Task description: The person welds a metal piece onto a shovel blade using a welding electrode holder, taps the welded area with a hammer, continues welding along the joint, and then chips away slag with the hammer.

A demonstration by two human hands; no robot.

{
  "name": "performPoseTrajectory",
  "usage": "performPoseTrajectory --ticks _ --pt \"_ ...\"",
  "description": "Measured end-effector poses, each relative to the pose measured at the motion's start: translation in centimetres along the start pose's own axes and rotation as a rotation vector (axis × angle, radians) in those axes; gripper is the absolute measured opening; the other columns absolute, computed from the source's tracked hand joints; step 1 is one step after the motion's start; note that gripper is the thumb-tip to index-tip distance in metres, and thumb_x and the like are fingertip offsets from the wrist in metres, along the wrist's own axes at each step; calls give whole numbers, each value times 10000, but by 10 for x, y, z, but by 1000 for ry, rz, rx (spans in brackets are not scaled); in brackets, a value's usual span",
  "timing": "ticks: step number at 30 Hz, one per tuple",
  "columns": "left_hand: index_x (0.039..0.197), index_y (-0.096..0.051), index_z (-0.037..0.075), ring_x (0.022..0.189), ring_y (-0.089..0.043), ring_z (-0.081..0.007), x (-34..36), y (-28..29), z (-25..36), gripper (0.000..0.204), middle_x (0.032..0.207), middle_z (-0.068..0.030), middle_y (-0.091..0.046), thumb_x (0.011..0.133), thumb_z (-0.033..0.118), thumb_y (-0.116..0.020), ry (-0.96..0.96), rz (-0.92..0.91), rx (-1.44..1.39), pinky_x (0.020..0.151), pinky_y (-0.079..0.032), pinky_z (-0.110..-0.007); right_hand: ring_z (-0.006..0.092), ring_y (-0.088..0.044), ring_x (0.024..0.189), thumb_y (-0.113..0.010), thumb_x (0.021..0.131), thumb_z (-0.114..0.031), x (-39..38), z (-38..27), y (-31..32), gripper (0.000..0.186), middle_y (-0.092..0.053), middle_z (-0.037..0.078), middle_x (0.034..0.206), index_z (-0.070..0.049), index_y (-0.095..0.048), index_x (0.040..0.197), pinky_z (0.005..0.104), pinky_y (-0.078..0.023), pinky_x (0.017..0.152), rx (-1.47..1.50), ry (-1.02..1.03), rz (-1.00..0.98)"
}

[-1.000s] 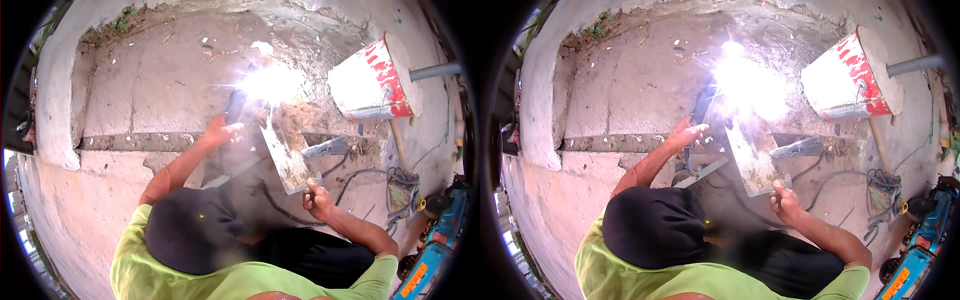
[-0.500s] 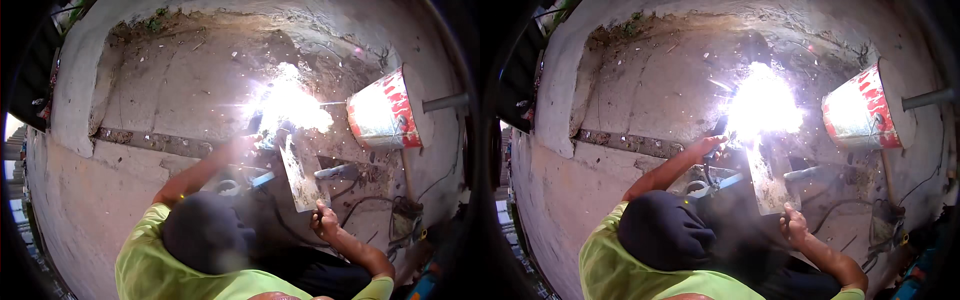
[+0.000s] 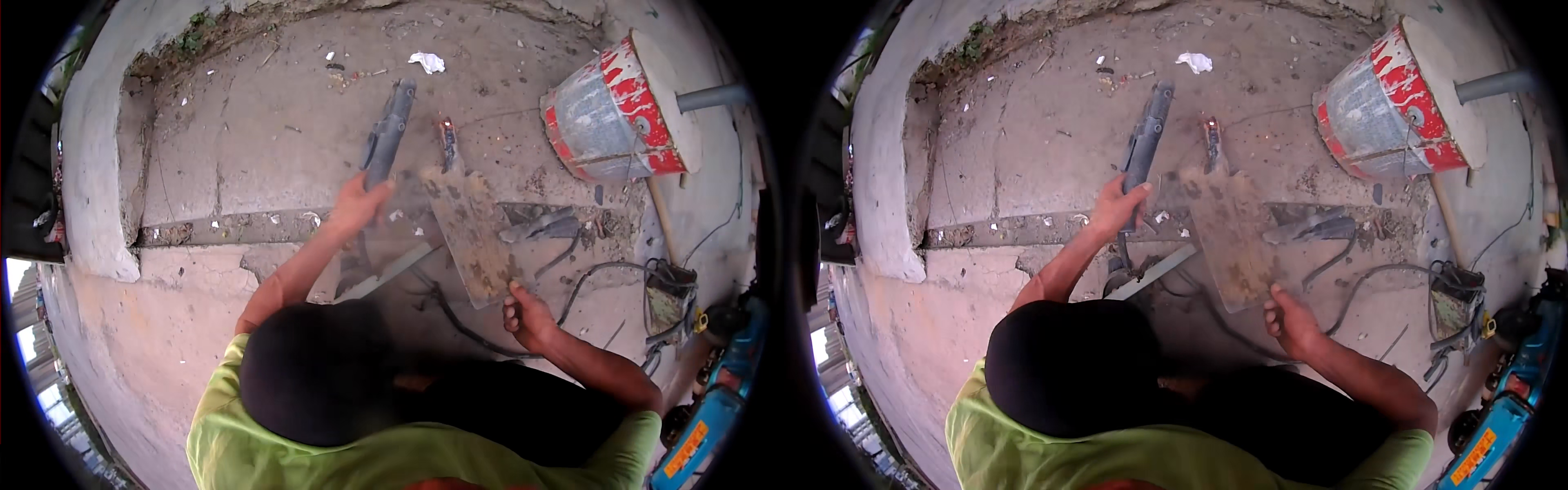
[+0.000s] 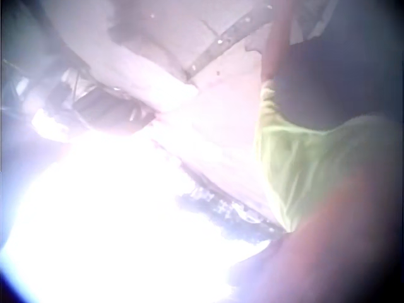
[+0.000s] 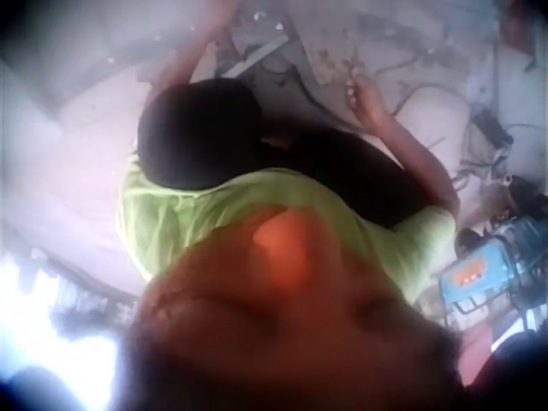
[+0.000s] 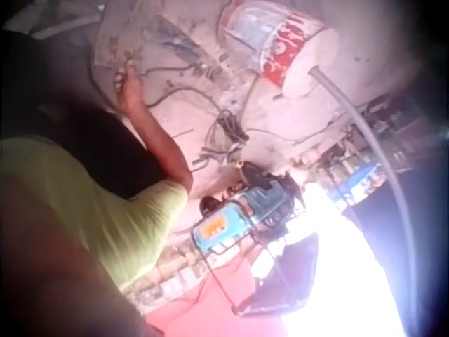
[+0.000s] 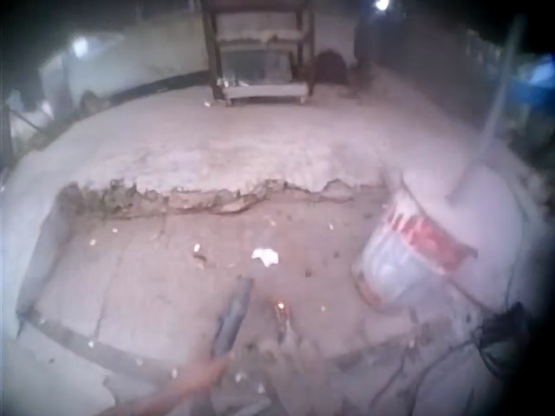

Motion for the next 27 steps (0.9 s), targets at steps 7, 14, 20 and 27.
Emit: performPoseTrajectory --ticks 7,14,20,27 --pt "1053 -566 26 509 -575 -130 7 2 -9 282 687 -38 -604 971 251 -714 -33 19 82 465 -472 -309 169 -496 536 -729 959 -426 -1 1 -3 386 -559 40 660 -73 -598 871 281 -360 483 14 2 -30" --pt "1061 -577 5 525 -590 -134 3 -3 0 312 704 -44 -616 961 261 -723 -4 8 117 485 -482 -312 171 -495 536 -726 963 -423 0 0 -2 391 -561 44 667 -66 -595 874 281 -364 488 13 9 -34" --pt "1059 -587 -16 539 -606 -134 3 -6 2 328 717 -50 -627 957 266 -720 3 0 173 501 -493 -314 168 -498 549 -718 972 -413 -4 -2 -4 378 -564 42 677 -68 -595 878 278 -371 500 5 -1 -33" --pt "1181 -612 -33 591 -670 -182 8 -8 1 500 758 -87 -666 921 380 -721 13 -13 237 574 -552 -357 160 -507 573 -715 978 -400 -4 -3 -4 361 -563 41 693 -73 -592 888 276 -377 505 24 15 11"
Point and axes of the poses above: each hand's wrist, its own x-axis towards the middle knuckle, its own y-axis out of the back of the hand, z = x × y, the point moved 9 cm from there along x, towards the middle knuckle
